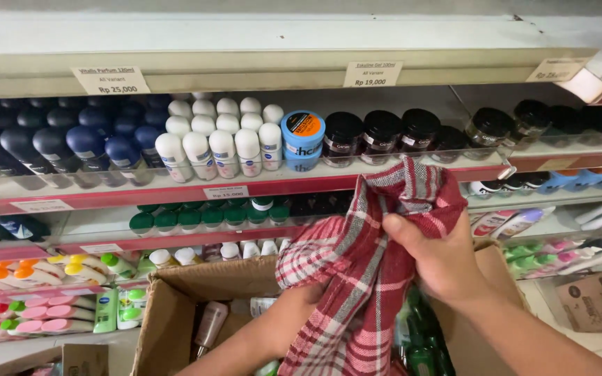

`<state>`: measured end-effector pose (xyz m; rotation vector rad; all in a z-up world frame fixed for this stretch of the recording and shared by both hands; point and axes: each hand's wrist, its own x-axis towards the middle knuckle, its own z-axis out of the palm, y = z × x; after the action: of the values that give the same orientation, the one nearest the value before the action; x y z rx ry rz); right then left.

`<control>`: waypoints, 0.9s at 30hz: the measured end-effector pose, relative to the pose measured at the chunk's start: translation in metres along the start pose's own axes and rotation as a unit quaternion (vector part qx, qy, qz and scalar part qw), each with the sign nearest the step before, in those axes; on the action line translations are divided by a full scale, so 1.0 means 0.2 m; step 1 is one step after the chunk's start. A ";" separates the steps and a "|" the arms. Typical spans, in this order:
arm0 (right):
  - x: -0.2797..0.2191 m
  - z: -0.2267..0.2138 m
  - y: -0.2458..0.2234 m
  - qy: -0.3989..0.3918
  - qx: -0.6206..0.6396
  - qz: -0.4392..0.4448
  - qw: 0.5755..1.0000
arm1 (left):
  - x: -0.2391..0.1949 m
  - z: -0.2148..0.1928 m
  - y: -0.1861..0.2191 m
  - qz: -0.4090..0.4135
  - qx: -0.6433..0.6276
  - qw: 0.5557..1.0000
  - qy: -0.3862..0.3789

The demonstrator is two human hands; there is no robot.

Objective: Wiping and stocking perfume or spray bottles onto grocery store shelves.

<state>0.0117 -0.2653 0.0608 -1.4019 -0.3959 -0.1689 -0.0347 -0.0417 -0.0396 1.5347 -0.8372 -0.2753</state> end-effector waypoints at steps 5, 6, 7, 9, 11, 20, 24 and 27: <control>0.01 -0.05 -0.03 0.087 0.077 -0.003 0.993 | 0.05 0.03 0.04 -0.033 -0.156 0.986 0.046; 0.01 -0.06 -0.05 0.117 0.094 0.013 0.989 | 0.05 0.04 0.04 -0.048 -0.180 0.980 0.068; 0.01 -0.04 -0.05 0.116 0.094 0.014 0.989 | 0.04 0.04 0.03 -0.048 -0.181 0.980 0.069; 0.00 0.00 -0.06 0.157 0.089 0.089 0.980 | 0.03 0.04 0.01 -0.079 -0.226 0.964 0.113; -0.02 0.06 -0.01 0.151 0.103 0.102 0.978 | 0.03 0.06 -0.01 -0.096 -0.251 0.954 0.133; -0.20 0.05 0.47 0.021 0.067 0.103 0.992 | 0.06 0.08 -0.08 -0.183 -0.379 0.874 0.242; -0.25 0.26 0.41 -0.024 0.030 0.113 0.993 | 0.09 0.05 -0.06 -0.205 -0.407 0.838 0.300; -0.24 0.28 0.32 -0.074 0.045 0.129 0.988 | 0.12 0.02 0.02 -0.196 -0.413 0.830 0.320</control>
<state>-0.0204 -0.2054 -0.0093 -1.3675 -0.3369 0.1638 -0.0212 -0.0605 -0.0285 0.8394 0.1667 -0.3330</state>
